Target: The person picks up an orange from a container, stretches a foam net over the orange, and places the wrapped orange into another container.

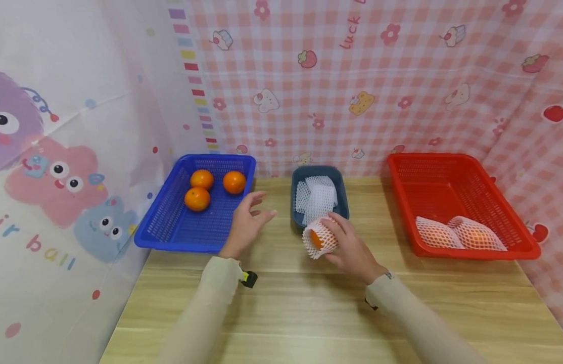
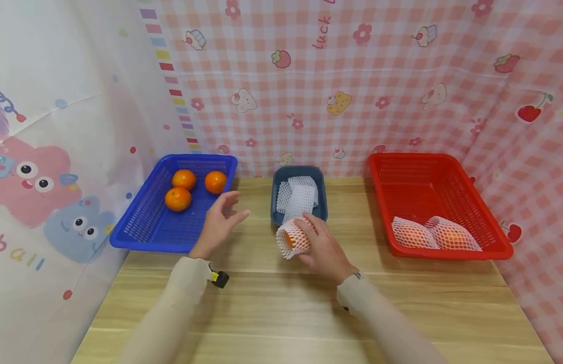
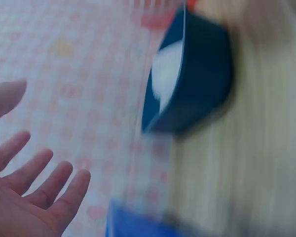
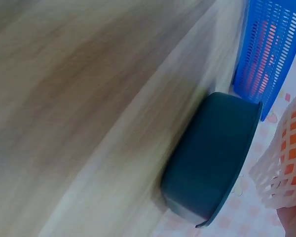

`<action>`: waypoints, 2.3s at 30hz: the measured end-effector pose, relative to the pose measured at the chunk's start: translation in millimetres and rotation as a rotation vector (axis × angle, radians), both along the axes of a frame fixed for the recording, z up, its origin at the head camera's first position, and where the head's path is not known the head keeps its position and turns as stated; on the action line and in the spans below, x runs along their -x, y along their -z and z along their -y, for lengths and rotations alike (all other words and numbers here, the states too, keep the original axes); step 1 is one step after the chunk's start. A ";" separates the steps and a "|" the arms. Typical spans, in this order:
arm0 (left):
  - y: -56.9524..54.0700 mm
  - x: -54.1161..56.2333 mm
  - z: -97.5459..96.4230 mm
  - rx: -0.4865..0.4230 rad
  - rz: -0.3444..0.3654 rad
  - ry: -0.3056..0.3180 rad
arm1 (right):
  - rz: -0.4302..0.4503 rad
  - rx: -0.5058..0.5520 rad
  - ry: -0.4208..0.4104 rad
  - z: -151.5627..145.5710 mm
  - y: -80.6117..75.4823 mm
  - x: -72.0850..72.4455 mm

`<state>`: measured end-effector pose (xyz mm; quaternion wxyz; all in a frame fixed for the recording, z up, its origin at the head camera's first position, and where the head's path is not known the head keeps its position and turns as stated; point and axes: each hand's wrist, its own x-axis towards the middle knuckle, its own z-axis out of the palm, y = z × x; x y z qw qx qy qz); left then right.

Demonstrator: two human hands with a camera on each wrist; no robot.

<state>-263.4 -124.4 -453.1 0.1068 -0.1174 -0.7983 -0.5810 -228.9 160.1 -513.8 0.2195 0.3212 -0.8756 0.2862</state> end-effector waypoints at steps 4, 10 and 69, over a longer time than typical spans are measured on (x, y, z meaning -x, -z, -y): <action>1.8 7.3 26.0 0.187 -0.050 -0.112 | 0.018 -0.010 0.014 -8.9 3.6 -2.4; 17.2 12.4 50.0 0.349 0.083 -0.194 | 0.044 0.020 0.055 -22.8 7.7 -5.2; 23.2 17.2 54.0 0.520 0.238 -0.223 | 0.590 -0.142 0.523 -233.6 -84.7 95.0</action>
